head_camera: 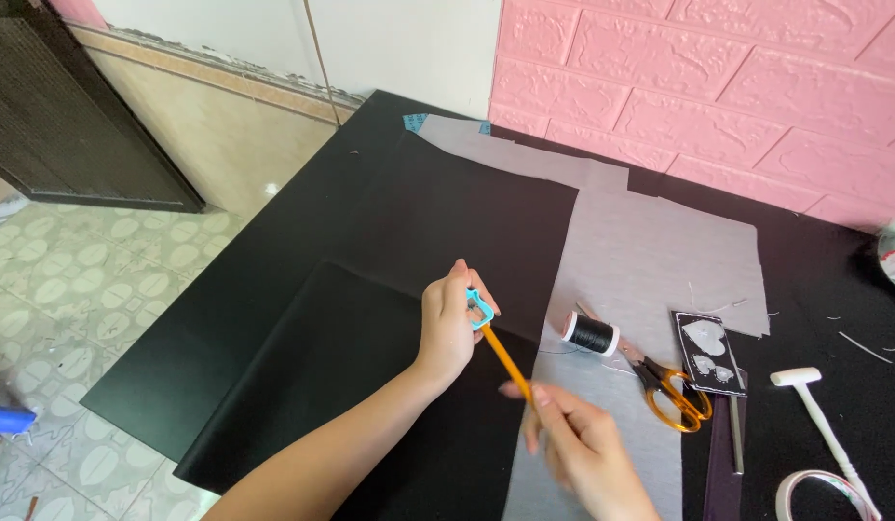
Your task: Preparing and positioning small leather cutouts, thread, and a pencil on a workbench.
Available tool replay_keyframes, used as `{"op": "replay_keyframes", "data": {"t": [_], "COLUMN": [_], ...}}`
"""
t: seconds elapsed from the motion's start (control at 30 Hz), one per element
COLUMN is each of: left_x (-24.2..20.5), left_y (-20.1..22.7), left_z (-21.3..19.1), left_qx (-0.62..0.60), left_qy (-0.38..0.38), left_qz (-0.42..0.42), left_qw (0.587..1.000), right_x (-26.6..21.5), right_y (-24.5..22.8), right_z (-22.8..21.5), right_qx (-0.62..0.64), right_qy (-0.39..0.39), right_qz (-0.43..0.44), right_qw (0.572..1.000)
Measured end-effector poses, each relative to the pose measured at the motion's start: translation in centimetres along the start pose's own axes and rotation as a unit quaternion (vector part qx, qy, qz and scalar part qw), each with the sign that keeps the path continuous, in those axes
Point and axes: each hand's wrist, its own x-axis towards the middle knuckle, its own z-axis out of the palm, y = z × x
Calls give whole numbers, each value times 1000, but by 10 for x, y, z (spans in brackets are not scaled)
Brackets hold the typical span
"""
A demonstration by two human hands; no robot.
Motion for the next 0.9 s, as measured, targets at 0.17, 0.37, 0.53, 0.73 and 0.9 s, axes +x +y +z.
{"op": "replay_keyframes", "data": {"t": [0.17, 0.37, 0.53, 0.73, 0.9], "left_x": [2, -4, -11, -12, -12], "left_y": [8, 4, 7, -8, -10], "left_z": [1, 6, 7, 6, 3], "left_qx": [3, -4, -48, -58, -83], "left_qy": [87, 86, 88, 67, 21], "left_qz": [-61, -77, -79, -33, 11], "left_qw": [994, 993, 992, 996, 996], "right_x": [-7, 4, 0, -1, -5], "right_y": [12, 34, 33, 42, 30], "right_z": [-3, 2, 8, 1, 2], "right_qx": [-595, -709, -690, -615, -484], "right_qy": [265, 318, 348, 268, 209], "right_qz": [-271, -318, -334, -229, -175], "right_qw": [709, 543, 540, 705, 832]}}
